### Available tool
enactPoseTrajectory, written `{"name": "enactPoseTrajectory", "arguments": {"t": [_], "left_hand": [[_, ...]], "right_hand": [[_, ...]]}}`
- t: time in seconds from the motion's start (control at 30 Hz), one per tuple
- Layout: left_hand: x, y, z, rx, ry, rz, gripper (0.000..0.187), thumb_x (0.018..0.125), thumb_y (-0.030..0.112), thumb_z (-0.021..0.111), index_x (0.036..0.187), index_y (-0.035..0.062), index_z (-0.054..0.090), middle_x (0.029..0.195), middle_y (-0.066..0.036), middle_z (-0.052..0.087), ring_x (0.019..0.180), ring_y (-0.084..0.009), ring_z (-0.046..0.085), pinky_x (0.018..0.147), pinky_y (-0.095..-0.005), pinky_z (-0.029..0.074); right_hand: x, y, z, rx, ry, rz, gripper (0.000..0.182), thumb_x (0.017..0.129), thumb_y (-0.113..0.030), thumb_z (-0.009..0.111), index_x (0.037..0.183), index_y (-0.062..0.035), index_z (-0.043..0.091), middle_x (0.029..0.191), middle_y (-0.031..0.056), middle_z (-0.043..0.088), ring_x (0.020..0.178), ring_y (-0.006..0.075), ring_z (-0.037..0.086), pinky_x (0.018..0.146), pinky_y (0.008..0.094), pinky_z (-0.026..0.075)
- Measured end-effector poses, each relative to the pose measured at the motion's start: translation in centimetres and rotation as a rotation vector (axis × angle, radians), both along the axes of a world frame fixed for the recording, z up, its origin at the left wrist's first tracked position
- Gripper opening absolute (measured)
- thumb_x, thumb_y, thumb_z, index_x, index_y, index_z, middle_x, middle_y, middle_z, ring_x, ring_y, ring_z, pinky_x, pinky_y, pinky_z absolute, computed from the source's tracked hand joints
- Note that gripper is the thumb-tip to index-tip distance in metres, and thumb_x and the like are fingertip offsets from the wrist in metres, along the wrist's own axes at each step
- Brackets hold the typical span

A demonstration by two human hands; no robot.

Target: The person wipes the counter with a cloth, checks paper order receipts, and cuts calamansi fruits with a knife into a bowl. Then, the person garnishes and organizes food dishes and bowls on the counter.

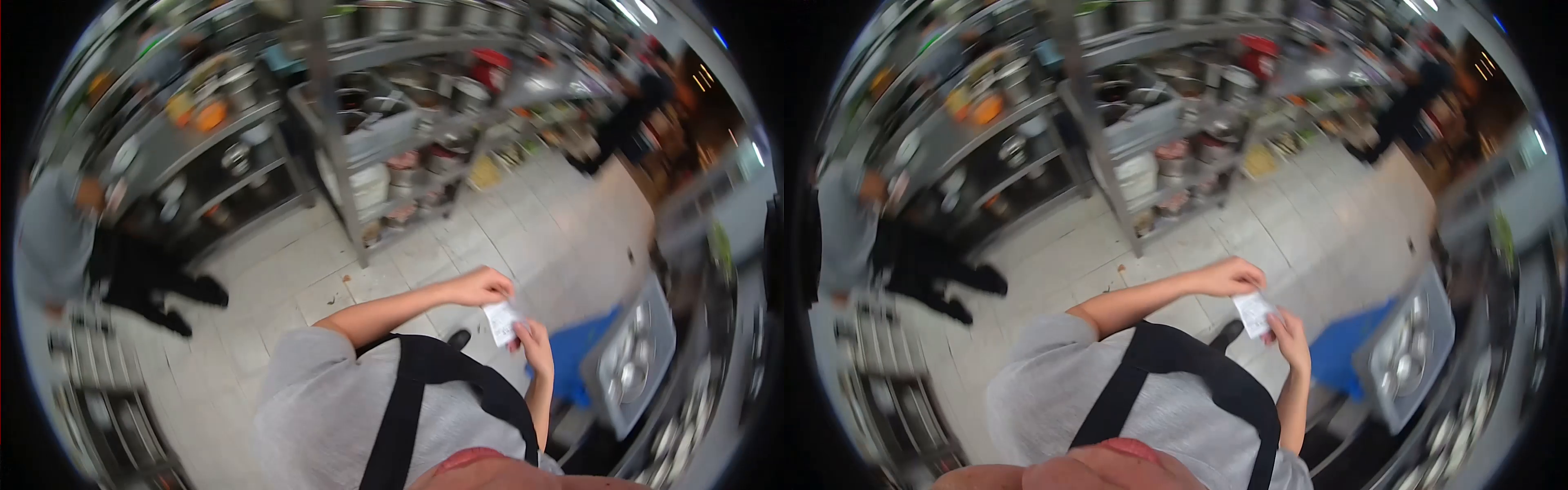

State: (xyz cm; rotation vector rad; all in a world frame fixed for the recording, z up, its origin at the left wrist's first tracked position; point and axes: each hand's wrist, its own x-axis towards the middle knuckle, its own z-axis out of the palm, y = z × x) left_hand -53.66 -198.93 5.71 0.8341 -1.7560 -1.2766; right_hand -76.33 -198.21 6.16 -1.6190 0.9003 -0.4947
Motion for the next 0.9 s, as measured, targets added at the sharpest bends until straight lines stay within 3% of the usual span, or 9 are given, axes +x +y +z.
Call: {"name": "enactPoseTrajectory", "arguments": {"t": [0.3, 0.37, 0.47, 0.53, 0.57, 0.63, 0.67, 0.77, 0.9], "left_hand": [[3.5, -12.4, -1.8, 0.158, 0.189, 0.697, 0.022, 0.079, 0.011, 0.049, 0.099, 0.0021, 0.054, 0.071, -0.003, 0.057, 0.057, -0.0061, 0.052, 0.050, -0.0218, 0.040], [7.2, -13.7, -9.1, -0.051, -0.434, 0.972, 0.032, 0.076, 0.022, 0.055, 0.102, 0.0047, 0.053, 0.085, -0.013, 0.059, 0.075, -0.0245, 0.058, 0.066, -0.0334, 0.047], [11.8, -6.2, -21.3, 0.487, -0.824, 1.134, 0.040, 0.073, 0.026, 0.058, 0.107, 0.0067, 0.054, 0.103, -0.017, 0.057, 0.096, -0.0336, 0.053, 0.082, -0.0408, 0.042], [12.7, 4.3, -32.8, 0.718, -0.785, 1.569, 0.043, 0.072, 0.031, 0.061, 0.107, 0.0072, 0.054, 0.107, -0.016, 0.056, 0.098, -0.0338, 0.052, 0.083, -0.0424, 0.041], [10.1, 8.4, -29.1, 1.126, -0.700, 1.623, 0.039, 0.075, 0.024, 0.056, 0.109, 0.0056, 0.054, 0.108, -0.017, 0.056, 0.103, -0.0300, 0.052, 0.087, -0.0398, 0.041], [4.1, 16.5, -29.9, 1.330, -0.645, 2.066, 0.028, 0.075, 0.023, 0.055, 0.098, 0.0056, 0.058, 0.099, -0.016, 0.060, 0.093, -0.0299, 0.057, 0.077, -0.0385, 0.047], [2.4, 21.3, -36.1, 1.525, -0.631, 2.133, 0.026, 0.077, 0.024, 0.054, 0.095, 0.0064, 0.059, 0.100, -0.016, 0.059, 0.092, -0.0295, 0.057, 0.076, -0.0385, 0.047], [-3.2, 24.2, -33.1, 1.703, -0.500, 1.835, 0.028, 0.077, 0.026, 0.054, 0.094, 0.0056, 0.060, 0.097, -0.017, 0.060, 0.092, -0.0302, 0.057, 0.075, -0.0387, 0.047], [0.2, 14.9, -31.6, 1.583, -0.500, 1.583, 0.033, 0.076, 0.027, 0.055, 0.098, 0.0033, 0.059, 0.095, -0.019, 0.060, 0.091, -0.0316, 0.057, 0.074, -0.0382, 0.047]], "right_hand": [[4.0, -30.5, 0.2, -0.216, 0.100, 0.388, 0.033, 0.089, -0.028, 0.044, 0.065, -0.0066, 0.049, 0.050, 0.0007, 0.045, 0.042, 0.0095, 0.044, 0.039, 0.0235, 0.035], [6.6, -37.7, 1.0, -0.193, 0.041, 0.323, 0.032, 0.088, -0.031, 0.045, 0.064, -0.0086, 0.048, 0.050, 0.0007, 0.045, 0.042, 0.0098, 0.044, 0.039, 0.0234, 0.034], [11.2, -48.6, 2.7, -0.079, -0.126, 0.227, 0.029, 0.087, -0.030, 0.046, 0.067, -0.0087, 0.049, 0.051, 0.0007, 0.047, 0.041, 0.0090, 0.044, 0.037, 0.0219, 0.034], [14.5, -54.4, 5.4, 0.071, -0.221, 0.128, 0.027, 0.086, -0.028, 0.047, 0.069, -0.0085, 0.050, 0.051, 0.0009, 0.048, 0.041, 0.0085, 0.045, 0.036, 0.0214, 0.033], [15.9, -57.5, 6.6, 0.004, -0.221, 0.114, 0.026, 0.086, -0.027, 0.047, 0.069, -0.0081, 0.050, 0.051, 0.0009, 0.048, 0.040, 0.0086, 0.045, 0.036, 0.0212, 0.033], [19.4, -65.2, 8.0, -0.133, -0.263, 0.159, 0.023, 0.085, -0.025, 0.051, 0.069, -0.0082, 0.050, 0.051, 0.0010, 0.048, 0.040, 0.0084, 0.044, 0.035, 0.0212, 0.032], [20.2, -68.6, 8.3, -0.202, -0.296, 0.195, 0.021, 0.084, -0.024, 0.054, 0.069, -0.0086, 0.049, 0.052, 0.0011, 0.048, 0.041, 0.0080, 0.045, 0.034, 0.0212, 0.033], [22.6, -71.6, 12.3, -0.279, -0.318, -0.002, 0.028, 0.080, -0.026, 0.060, 0.060, -0.0106, 0.048, 0.047, -0.0012, 0.047, 0.036, 0.0070, 0.042, 0.031, 0.0203, 0.028], [28.0, -78.7, 17.6, -0.514, -0.358, -0.062, 0.028, 0.083, -0.023, 0.048, 0.062, -0.0049, 0.050, 0.048, 0.0036, 0.048, 0.033, 0.0124, 0.042, 0.031, 0.0252, 0.031]]}}
